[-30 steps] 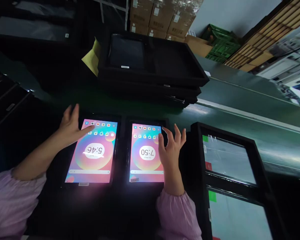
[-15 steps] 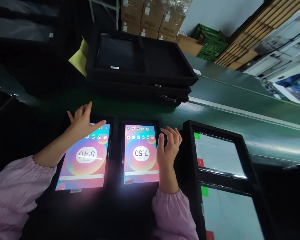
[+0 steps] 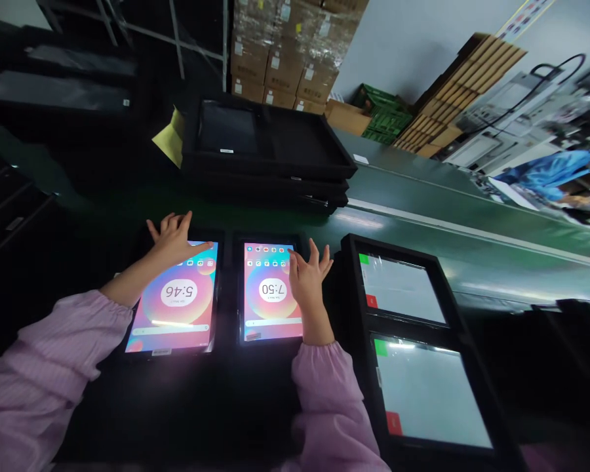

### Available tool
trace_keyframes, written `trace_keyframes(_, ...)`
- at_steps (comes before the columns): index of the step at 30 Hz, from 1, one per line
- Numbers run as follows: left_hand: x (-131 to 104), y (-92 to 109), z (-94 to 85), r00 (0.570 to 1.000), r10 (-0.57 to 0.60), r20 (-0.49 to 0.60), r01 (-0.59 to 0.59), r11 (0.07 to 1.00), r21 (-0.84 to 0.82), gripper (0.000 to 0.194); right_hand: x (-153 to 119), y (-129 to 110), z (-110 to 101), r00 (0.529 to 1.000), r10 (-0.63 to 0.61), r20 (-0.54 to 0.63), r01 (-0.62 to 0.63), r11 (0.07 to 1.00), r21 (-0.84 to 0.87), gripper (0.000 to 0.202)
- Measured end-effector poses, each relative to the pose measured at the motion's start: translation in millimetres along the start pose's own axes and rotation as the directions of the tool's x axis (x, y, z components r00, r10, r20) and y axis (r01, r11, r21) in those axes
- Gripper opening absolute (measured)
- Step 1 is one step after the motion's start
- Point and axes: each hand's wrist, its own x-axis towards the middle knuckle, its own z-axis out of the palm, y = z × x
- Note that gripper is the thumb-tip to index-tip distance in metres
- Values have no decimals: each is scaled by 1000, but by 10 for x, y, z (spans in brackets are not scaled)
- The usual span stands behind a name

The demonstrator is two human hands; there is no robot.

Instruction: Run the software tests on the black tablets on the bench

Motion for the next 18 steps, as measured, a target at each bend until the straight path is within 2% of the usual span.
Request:
trace_keyframes(4,-13,2,-20,1000,-12,0,12,1000,10,100,-19,-12,-12,999,11,-42,-10,1000,19,64)
trace_keyframes(9,-41,30,-35,1000,-1,6,0,1000,16,106,-24,19,-41,994,9,-110,-2,998,64,69)
trace_keyframes(18,-42,-3,-109,999,0,54,-1,1000,8,97,-45,127,-63,987,93,-134,-74,987,143,68)
